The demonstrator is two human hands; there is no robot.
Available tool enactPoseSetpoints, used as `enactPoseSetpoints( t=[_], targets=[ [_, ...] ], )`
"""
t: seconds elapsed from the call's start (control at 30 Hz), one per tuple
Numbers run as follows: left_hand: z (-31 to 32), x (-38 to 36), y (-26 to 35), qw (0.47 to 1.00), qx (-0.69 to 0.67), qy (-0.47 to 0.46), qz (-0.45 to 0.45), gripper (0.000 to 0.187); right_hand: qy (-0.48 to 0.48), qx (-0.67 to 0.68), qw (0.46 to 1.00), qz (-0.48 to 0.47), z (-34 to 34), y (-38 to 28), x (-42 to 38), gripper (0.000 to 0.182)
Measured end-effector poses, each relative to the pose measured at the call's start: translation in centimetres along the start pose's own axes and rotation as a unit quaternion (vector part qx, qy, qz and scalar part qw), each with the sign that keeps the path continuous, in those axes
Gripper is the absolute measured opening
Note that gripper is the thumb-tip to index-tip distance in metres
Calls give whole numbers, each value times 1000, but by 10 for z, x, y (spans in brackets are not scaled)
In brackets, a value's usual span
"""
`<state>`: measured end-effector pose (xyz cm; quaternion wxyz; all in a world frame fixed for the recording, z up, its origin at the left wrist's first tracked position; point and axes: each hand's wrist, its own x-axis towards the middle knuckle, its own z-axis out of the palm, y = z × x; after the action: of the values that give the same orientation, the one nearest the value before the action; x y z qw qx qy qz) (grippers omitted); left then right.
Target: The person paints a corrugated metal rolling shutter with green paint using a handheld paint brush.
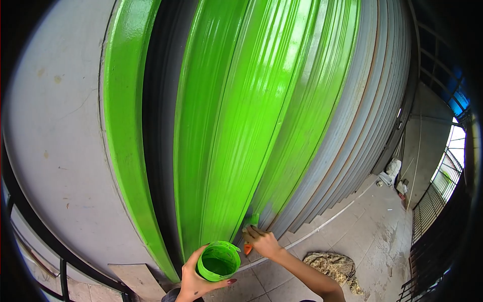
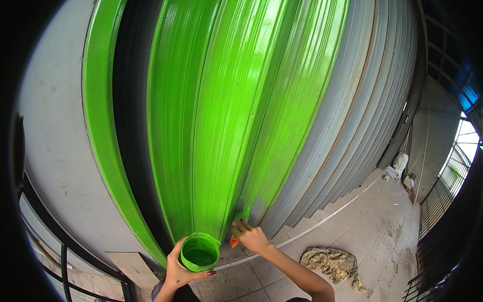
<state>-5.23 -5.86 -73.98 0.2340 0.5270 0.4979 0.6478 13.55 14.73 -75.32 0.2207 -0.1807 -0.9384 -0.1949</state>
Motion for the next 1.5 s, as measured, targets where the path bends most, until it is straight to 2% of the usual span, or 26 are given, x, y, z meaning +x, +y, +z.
enactPoseSetpoints(
  t=[0.03,0.13,0.27,0.3,0.4,0.5,0.6,0.73,0.87,0.97,1.13,1.23,1.37,1.5],
  targets=[
    [-1,-2,-1,1000,-4,2,-3,92,-47,38,998,20,1,-4,-3,27],
    [0,-2,-3,1000,-10,7,-4,93,50,13,999,6,-27,19,22,31],
    [1,1,-2,1000,-4,3,1,93,233,-41,971,20,-103,38,76,27],
    [1,1,-2,1000,-3,3,-1,93,280,-62,958,15,-109,38,79,26],
    [2,2,-1,1000,-10,0,-7,92,332,32,939,89,-85,29,68,19],
    [2,4,2,1000,-4,-1,1,90,441,187,860,177,-58,25,61,16],
    [1,5,-2,1000,-19,0,1,90,516,241,786,239,-49,19,65,13],
    [1,4,-4,1000,-23,0,-8,90,491,223,799,265,-29,9,66,15],
    [3,6,-9,999,-44,1,-22,90,461,238,810,275,23,-14,37,13],
    [1,7,-10,999,-32,-1,-14,90,430,255,804,321,28,-24,22,11],
    [3,6,-14,999,-36,3,-11,92,526,209,784,255,-48,6,80,13],
    [3,5,-14,999,-33,-3,-6,92,552,152,791,214,-60,24,100,16],
    [3,6,-6,999,-28,-11,-10,92,513,111,823,217,1,1,61,17],
    [3,2,-1,999,-47,-14,-20,92,397,164,852,299,35,-35,22,15]
  ],
)
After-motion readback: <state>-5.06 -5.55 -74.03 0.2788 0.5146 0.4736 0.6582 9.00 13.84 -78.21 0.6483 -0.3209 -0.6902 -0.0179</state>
